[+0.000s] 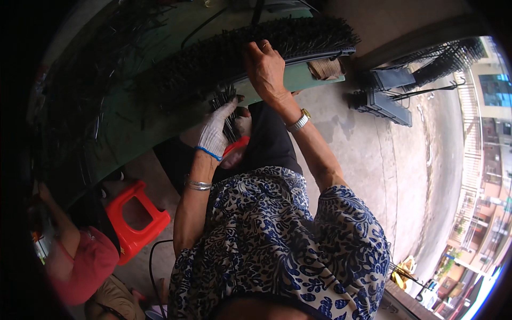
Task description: Inserting bundles of black plastic bristles into a long brush frame.
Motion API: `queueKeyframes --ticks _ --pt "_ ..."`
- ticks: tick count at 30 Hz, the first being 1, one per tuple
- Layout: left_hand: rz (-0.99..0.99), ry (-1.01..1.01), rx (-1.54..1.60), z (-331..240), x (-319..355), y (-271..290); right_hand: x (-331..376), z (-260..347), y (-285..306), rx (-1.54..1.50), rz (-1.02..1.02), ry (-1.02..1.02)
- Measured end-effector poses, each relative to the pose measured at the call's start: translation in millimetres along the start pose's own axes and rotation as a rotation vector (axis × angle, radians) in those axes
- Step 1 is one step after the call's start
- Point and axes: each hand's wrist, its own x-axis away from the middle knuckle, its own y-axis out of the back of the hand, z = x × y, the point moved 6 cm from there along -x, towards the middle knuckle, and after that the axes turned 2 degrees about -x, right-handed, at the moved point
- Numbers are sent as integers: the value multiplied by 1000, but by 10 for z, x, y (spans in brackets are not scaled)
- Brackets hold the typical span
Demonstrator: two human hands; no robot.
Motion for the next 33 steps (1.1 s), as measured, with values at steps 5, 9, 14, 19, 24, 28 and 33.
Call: queueKeyframes --ticks 5,9,14,19,24,28,33 --pt "-13 46 -5 35 -8 22 65 101 -86 173 124 36" --pt "-6 7 -42 -20 34 31 29 148 161 -97 219 -94" --pt "-62 -10 -137 -83 85 -54 396 122 44 -609 698 -437" --pt "-40 -102 -31 -99 168 -127 407 162 102 -764 678 -491" --pt "-84 -149 -33 -116 173 -83 449 178 150 -806 605 -587" --pt "-87 -170 -85 -127 175 -30 491 171 162 -902 558 -658" --pt "-121 -194 -120 -165 211 -46 548 121 105 -1000 535 -712"
